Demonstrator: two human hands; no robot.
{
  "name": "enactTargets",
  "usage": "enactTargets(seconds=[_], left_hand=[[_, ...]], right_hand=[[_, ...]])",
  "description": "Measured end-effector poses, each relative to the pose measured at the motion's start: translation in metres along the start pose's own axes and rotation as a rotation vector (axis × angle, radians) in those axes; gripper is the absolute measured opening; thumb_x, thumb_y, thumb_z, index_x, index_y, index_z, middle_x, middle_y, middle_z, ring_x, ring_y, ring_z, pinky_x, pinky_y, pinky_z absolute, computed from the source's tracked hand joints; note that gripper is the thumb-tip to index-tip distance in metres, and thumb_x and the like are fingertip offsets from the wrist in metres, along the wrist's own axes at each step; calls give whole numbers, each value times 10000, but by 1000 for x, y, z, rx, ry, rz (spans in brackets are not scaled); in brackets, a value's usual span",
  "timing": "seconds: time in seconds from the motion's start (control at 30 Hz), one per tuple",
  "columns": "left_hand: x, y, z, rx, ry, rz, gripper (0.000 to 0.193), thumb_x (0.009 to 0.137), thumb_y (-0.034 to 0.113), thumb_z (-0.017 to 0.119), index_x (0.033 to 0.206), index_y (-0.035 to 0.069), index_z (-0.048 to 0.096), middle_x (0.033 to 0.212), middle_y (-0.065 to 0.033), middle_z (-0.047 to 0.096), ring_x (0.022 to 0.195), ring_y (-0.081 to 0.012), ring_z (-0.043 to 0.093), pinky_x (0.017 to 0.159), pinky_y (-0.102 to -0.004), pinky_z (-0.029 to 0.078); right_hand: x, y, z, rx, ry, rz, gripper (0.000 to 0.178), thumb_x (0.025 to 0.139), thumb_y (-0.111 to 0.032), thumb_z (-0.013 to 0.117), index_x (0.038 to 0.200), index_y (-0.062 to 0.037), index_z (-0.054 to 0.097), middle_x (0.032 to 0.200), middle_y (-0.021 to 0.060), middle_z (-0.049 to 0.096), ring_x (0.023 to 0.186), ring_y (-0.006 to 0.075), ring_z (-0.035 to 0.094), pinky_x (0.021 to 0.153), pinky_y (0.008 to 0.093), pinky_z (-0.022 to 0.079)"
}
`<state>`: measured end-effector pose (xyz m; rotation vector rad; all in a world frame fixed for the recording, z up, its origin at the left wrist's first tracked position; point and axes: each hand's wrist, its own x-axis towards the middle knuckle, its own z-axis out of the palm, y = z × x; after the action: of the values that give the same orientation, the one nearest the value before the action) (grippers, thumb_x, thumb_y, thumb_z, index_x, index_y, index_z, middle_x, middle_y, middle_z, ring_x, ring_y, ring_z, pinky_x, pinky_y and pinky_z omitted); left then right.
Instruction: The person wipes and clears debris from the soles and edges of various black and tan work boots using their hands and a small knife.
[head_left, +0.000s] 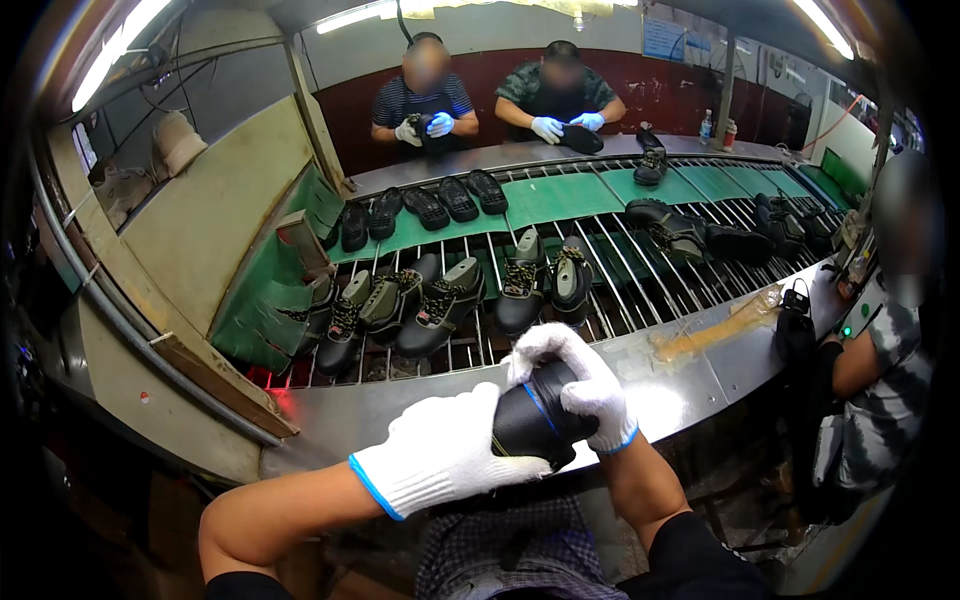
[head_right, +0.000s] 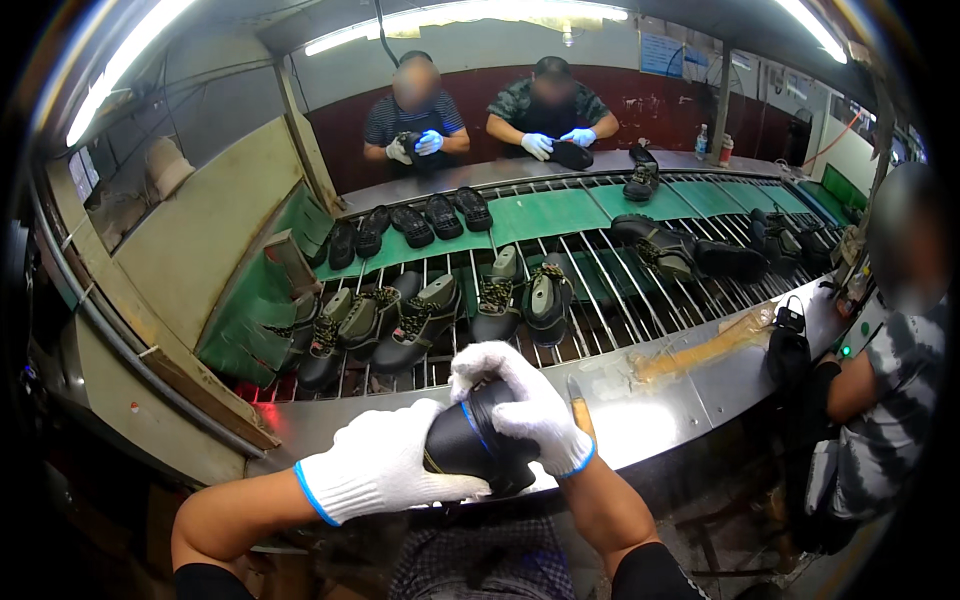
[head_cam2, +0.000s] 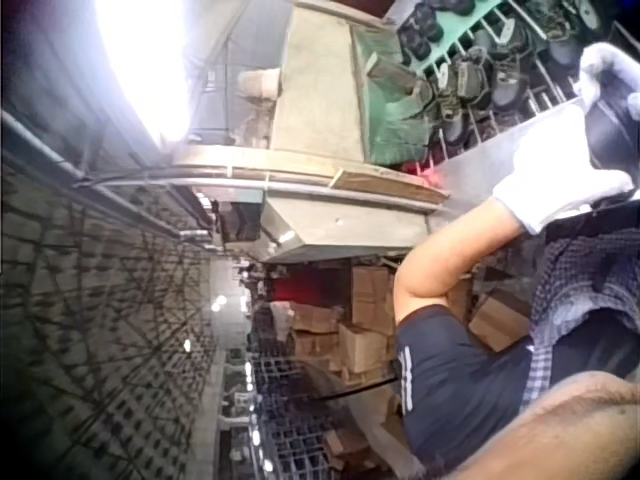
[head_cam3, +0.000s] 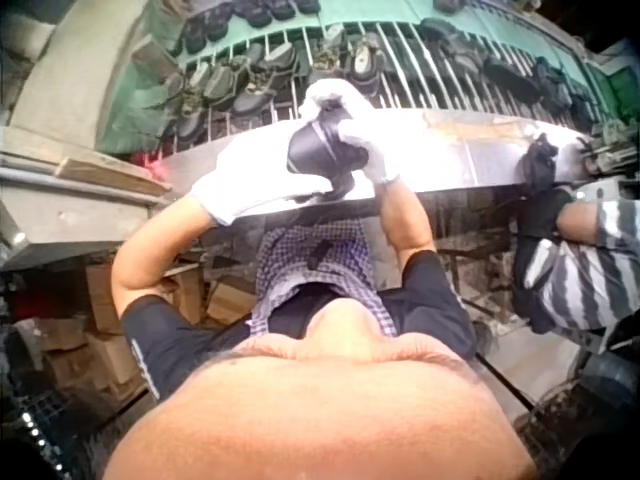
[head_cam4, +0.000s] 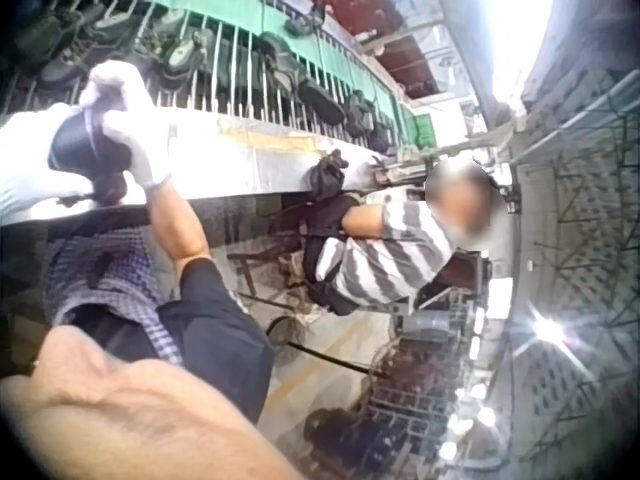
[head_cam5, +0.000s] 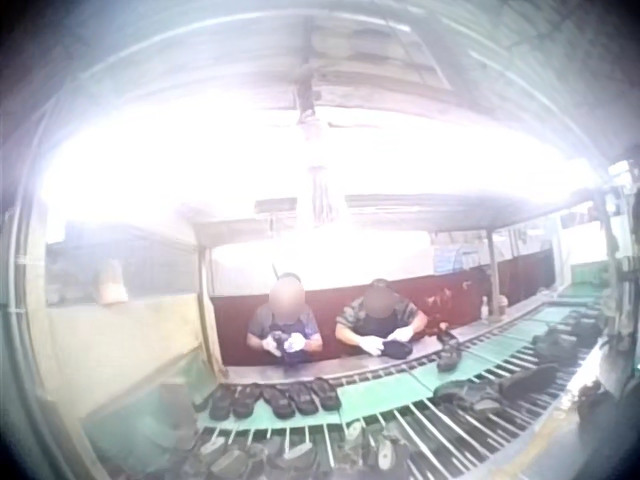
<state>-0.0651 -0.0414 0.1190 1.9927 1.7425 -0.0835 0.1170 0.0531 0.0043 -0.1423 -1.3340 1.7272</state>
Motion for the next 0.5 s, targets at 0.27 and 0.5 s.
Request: enactTargets(seconds=[0.27, 0.5], left_hand=[[-2, 33, 19, 100, 66, 124, 876, 777, 777, 795, 1192, 22, 637, 1003, -192, 768, 828, -389, 784, 746, -471, 639], [-2, 44, 40, -109, 284, 621, 761, 795, 564, 888, 1211, -17, 624, 910, -163, 728, 751, -344, 753, 661, -423, 615]], right_hand=[[-37, -15, -23, -46, -74, -54, 725, 791, -431, 784, 1351, -31, 555, 1198, 125, 606, 1149, 247, 613, 1123, 420, 437], [-93, -57, -21, -130, 6, 120, 613, 857, -156, 697, 1430, -18, 531, 1177, 79, 590, 1151, 203, 572, 1131, 385, 417]])
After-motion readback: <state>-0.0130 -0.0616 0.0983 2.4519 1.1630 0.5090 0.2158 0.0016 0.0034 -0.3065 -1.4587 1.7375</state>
